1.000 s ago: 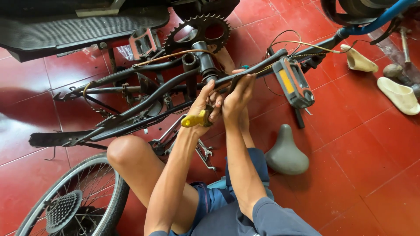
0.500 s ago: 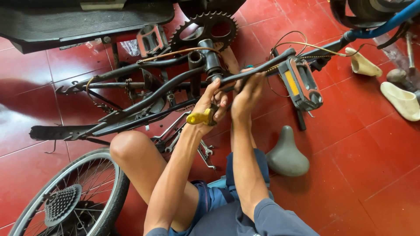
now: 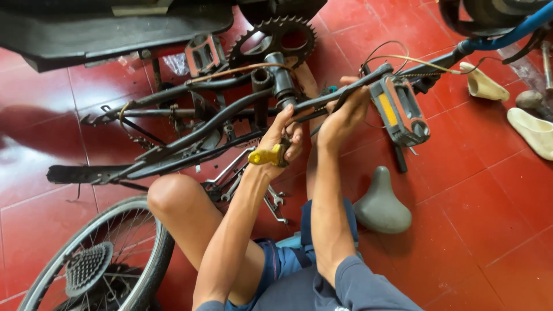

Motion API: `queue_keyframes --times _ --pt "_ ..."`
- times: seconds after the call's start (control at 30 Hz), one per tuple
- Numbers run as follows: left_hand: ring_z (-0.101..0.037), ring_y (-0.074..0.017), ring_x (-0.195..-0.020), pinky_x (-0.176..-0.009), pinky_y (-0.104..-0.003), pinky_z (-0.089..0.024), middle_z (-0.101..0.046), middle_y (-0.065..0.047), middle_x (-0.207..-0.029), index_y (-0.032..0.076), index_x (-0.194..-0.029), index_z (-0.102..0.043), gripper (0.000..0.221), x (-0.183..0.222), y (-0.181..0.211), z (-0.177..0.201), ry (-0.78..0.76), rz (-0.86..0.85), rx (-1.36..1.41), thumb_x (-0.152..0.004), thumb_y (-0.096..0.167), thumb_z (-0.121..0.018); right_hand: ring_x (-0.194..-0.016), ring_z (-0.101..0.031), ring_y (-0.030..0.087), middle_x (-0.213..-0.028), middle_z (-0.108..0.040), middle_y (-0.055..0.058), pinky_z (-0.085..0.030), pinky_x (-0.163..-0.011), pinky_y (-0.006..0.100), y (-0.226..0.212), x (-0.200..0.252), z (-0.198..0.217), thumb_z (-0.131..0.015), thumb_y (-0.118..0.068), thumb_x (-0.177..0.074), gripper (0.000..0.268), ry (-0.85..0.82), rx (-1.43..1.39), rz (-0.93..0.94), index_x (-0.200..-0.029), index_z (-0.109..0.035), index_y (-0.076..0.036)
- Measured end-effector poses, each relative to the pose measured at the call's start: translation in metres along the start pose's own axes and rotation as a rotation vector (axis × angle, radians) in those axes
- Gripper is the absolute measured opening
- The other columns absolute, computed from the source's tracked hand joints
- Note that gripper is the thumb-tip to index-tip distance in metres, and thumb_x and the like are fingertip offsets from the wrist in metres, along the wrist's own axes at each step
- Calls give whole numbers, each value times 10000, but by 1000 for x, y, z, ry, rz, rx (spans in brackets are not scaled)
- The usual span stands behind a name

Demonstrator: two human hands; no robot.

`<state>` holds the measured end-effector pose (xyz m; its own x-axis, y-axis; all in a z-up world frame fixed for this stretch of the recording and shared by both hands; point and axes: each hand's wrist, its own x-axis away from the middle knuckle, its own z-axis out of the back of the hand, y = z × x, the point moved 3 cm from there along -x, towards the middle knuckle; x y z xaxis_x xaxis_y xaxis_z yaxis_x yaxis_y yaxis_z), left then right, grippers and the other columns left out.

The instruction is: The person is cleaning a bicycle frame with a brush and then using a wrench and a metal rod to disassemble or adjust the bottom bracket area.

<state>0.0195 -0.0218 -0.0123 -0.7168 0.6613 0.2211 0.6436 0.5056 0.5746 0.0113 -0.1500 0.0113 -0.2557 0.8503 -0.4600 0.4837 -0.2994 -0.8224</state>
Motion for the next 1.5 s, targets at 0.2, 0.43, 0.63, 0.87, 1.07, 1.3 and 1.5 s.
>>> queue_keyframes --times 0.2,0.43,0.63,0.87,1.07,1.3,1.5 --pt "-370 -144 -279 -309 -247 -302 -519 -35 -601 93 -962 -592 388 4 5 -7 -1 -9 -20 -990 476 -647 -645 -479 125 -791 -477 17 -463 -599 234 5 26 2 -284 -361 -1142 479 -246 145 134 -1014 -643 -71" --pt "-378 -154 -281 -303 -248 -306 -523 -50 -592 60 -1062 -615 424 -3 -2 4 -5 -22 -29 -989 476 -653 -695 -582 232 -861 -604 155 -549 -658 310 11 27 2 -301 -284 -1160 459 -281 206 131 -1089 -641 17" --pt "-373 -144 -276 -297 -245 -300 -500 -51 -563 23 -1098 -642 447 7 6 -6 4 -22 -19 -1003 460 -635 -513 -444 97 -844 -615 55 -382 -429 214 20 -14 13 -415 -394 -1096 409 7 -4 -10 -918 -644 -104" --pt "-385 -148 -269 -293 -239 -305 -512 -48 -562 46 -1023 -615 421 -14 -12 21 15 -41 -43 -981 460 -675 -623 -537 151 -698 -532 45 -468 -661 265 -26 36 0 -274 -379 -1133 473 -351 177 88 -1016 -631 -91" --pt "-390 -147 -294 -318 -237 -301 -483 -43 -557 9 -1211 -639 521 -12 -11 17 2 -22 -35 -986 479 -662 -807 -608 251 -886 -650 168 -547 -813 412 -22 37 2 -318 -320 -1140 440 -440 205 21 -1053 -630 -22" --pt "-385 -127 -300 -327 -227 -334 -456 -21 -541 11 -1336 -634 564 1 -2 3 -48 -16 -58 -1035 484 -571 -595 -507 115 -735 -547 16 -481 -572 228 3 -5 5 -304 -388 -1116 491 -140 142 156 -918 -678 -139" --pt "-389 -139 -280 -313 -228 -310 -446 -29 -517 -4 -1263 -666 541 -1 -3 1 -15 -14 -35 -1010 471 -611 -547 -527 85 -609 -510 -1 -435 -548 192 -13 9 4 -272 -420 -1118 551 -174 157 63 -865 -658 -117"
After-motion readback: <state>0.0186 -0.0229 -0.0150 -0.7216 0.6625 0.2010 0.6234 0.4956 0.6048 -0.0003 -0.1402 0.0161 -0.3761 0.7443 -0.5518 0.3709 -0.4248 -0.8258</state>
